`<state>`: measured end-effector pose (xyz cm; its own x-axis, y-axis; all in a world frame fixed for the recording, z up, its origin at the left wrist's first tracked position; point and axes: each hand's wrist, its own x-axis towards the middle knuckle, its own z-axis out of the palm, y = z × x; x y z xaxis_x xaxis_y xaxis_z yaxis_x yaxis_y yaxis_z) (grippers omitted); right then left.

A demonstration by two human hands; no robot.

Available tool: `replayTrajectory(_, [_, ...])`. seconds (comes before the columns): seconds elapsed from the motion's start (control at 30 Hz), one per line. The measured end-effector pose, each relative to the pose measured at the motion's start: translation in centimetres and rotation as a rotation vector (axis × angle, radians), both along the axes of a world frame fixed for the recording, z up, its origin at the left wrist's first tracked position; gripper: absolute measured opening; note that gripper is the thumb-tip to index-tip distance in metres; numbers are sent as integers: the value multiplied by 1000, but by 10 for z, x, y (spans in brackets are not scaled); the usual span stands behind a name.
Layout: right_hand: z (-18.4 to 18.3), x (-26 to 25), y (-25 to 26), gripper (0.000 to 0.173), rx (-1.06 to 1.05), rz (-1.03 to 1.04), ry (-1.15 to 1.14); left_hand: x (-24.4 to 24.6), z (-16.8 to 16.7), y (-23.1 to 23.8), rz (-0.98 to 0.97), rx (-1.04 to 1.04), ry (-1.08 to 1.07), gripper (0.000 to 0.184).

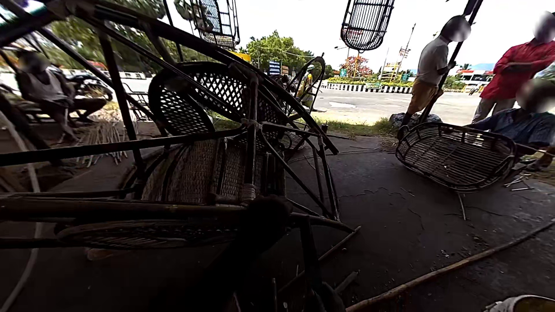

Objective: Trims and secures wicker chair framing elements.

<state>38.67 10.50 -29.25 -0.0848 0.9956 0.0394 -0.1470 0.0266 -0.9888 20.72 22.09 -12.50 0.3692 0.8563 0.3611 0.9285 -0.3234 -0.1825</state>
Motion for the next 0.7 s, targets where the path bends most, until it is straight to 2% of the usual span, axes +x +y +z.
replayTrajectory(0.13, [13,-15,12,29,-70,63,145,-13,7,-6,30,-10,-97,32])
replayTrajectory(0.23, [21,-30,14,28,-144,156,252,-17,3,-3,45,64,-94,18])
replayTrajectory(0.33, [30,-38,17,28,-195,240,316,-19,4,2,27,84,-89,31])
replayTrajectory(0.4, [31,-39,19,28,-212,262,336,-20,5,2,15,103,-102,27])
replayTrajectory(0.47, [25,-38,24,29,-224,307,393,-20,6,1,6,123,-112,34])
replayTrajectory(0.57, [18,-37,28,44,-251,339,436,-20,7,1,0,92,-134,42])
replayTrajectory(0.7, [21,-40,25,26,-322,314,367,-21,6,0,14,43,-100,44])
